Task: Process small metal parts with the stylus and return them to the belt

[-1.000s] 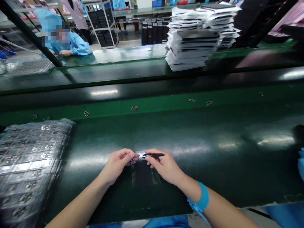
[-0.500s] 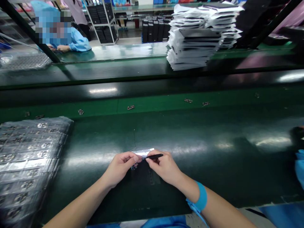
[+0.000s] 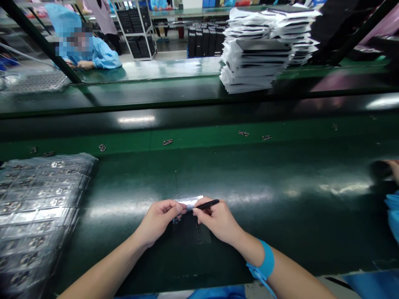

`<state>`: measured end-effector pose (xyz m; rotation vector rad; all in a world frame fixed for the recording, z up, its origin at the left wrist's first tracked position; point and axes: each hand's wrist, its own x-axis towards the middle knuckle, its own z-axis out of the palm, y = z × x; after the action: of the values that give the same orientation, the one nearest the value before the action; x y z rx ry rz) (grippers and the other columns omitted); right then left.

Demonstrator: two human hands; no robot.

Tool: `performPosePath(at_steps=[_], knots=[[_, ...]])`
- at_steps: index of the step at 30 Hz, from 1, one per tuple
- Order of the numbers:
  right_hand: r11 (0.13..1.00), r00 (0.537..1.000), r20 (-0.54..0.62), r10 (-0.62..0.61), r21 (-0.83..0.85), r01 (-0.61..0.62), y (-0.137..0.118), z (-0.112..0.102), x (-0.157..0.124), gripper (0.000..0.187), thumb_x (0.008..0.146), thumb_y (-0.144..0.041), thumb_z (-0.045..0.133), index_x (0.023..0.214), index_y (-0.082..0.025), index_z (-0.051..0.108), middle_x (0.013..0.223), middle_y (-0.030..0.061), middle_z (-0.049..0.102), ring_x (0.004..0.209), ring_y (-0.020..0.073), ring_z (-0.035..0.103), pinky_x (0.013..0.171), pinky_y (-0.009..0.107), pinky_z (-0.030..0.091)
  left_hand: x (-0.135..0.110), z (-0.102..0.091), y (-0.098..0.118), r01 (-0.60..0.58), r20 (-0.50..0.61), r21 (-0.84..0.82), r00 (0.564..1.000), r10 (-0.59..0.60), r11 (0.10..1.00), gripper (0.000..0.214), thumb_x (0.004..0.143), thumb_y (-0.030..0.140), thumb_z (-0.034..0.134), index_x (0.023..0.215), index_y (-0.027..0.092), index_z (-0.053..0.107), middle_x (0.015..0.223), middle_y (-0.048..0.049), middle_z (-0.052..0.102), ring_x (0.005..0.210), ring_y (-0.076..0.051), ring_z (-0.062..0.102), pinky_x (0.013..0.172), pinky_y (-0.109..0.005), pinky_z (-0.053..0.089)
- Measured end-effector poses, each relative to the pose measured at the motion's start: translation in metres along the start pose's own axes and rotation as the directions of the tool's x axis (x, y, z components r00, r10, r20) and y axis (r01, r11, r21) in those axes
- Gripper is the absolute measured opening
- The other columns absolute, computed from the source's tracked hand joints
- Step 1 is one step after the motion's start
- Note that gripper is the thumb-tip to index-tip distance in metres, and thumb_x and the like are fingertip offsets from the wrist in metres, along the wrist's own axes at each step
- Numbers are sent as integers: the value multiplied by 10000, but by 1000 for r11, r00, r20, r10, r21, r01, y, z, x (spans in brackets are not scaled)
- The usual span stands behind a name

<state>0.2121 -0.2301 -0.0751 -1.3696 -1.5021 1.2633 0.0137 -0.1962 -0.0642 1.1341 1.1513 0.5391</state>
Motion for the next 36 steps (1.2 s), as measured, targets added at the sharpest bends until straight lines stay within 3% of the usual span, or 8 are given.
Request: performPosePath(at_steps=[3,6,12,36], knots=[[980,1000,4,19,197,-19,-3,-3,-2,105,847,-268,618,822,-169,641,615,3,642,528,145,639,523,246,528,-1,0,2,4,-4,-27,1000,-4,1000,229,822,351,604,781,167,734,886,-54,740,887,-199,647,814,-276,459],[966,1000,-14,3,257,1,-7,-3,-4,119,841,-282,640,808,-167,642,624,5,652,513,141,645,520,248,533,-3,1,3,-9,26,-51,1000,10,999,198,815,280,588,749,173,742,871,-41,747,902,-203,656,846,-279,460],[978,999,-30,-13,209,19,-6,3,-7,152,858,-297,624,794,-165,660,630,20,657,530,152,650,540,266,534,-5,3,4,37,42,-38,998,-35,999,207,801,257,580,759,163,759,872,-46,751,859,-214,663,813,-291,483],[981,998,-55,13,192,-2,-10,8,-4,170,847,-331,636,780,-174,639,577,3,648,509,152,644,541,277,541,-6,4,3,20,37,-18,999,-20,1000,213,805,273,583,810,174,772,878,-38,758,871,-221,668,810,-290,485]])
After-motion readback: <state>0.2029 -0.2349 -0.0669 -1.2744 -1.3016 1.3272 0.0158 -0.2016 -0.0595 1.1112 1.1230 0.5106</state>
